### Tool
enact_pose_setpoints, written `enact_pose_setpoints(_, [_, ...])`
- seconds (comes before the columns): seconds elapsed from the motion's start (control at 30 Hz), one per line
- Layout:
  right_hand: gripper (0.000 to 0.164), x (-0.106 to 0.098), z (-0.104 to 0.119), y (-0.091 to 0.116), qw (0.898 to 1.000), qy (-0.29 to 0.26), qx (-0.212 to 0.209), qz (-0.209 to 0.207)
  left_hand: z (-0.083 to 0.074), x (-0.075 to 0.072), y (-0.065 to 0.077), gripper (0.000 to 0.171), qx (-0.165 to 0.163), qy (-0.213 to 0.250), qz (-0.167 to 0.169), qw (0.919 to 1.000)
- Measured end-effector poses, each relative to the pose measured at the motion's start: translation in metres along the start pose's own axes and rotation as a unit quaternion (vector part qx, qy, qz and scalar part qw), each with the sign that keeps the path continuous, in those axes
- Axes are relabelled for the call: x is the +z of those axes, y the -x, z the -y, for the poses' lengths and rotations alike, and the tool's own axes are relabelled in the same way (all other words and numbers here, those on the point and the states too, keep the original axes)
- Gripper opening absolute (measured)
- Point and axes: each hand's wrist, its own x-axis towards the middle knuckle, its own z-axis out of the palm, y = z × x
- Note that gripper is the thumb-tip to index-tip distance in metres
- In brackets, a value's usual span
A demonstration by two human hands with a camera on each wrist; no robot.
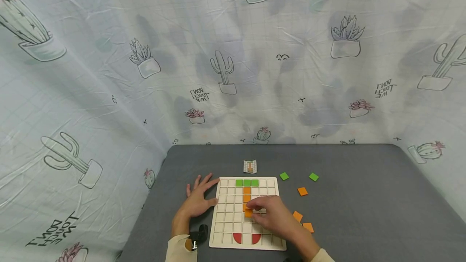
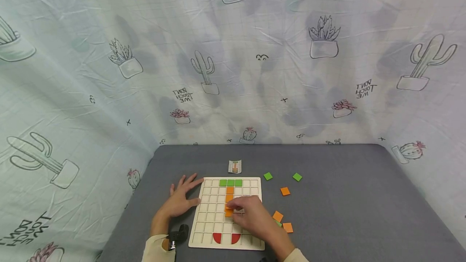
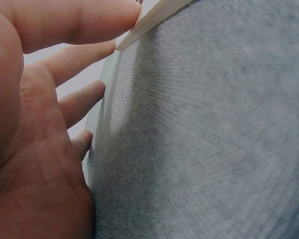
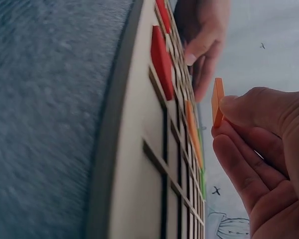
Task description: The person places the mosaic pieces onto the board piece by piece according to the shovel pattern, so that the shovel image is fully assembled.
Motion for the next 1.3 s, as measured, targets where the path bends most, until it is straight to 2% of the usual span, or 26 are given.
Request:
enact_pose_setpoints(0.13, [0.025, 0.005, -0.002, -0.001, 1.000, 0.006, -0.007, 0.007, 0.001, 0.000, 0.000, 0.072, 0.000, -0.001, 0.001, 1.0000])
enact_pose_setpoints(0.47, [0.025, 0.012, 0.001, -0.002, 0.999, 0.046, 0.010, 0.023, -0.001, 0.000, 0.000, 0.072, -0.005, -0.003, -0.002, 1.0000])
enact_pose_setpoints(0.87, [0.027, 0.013, 0.005, -0.002, 0.997, 0.071, 0.003, 0.017, -0.002, 0.000, 0.000, 0.072, -0.004, -0.005, -0.002, 1.0000])
enact_pose_setpoints(1.1, [0.026, 0.004, -0.001, 0.004, 1.000, 0.009, 0.000, 0.002, -0.002, 0.001, 0.000, 0.071, -0.008, -0.009, -0.002, 0.9999])
enact_pose_setpoints(1.3, [0.024, -0.015, -0.006, 0.007, 0.999, -0.036, 0.015, 0.001, -0.001, 0.001, 0.000, 0.071, -0.005, -0.002, -0.002, 1.0000])
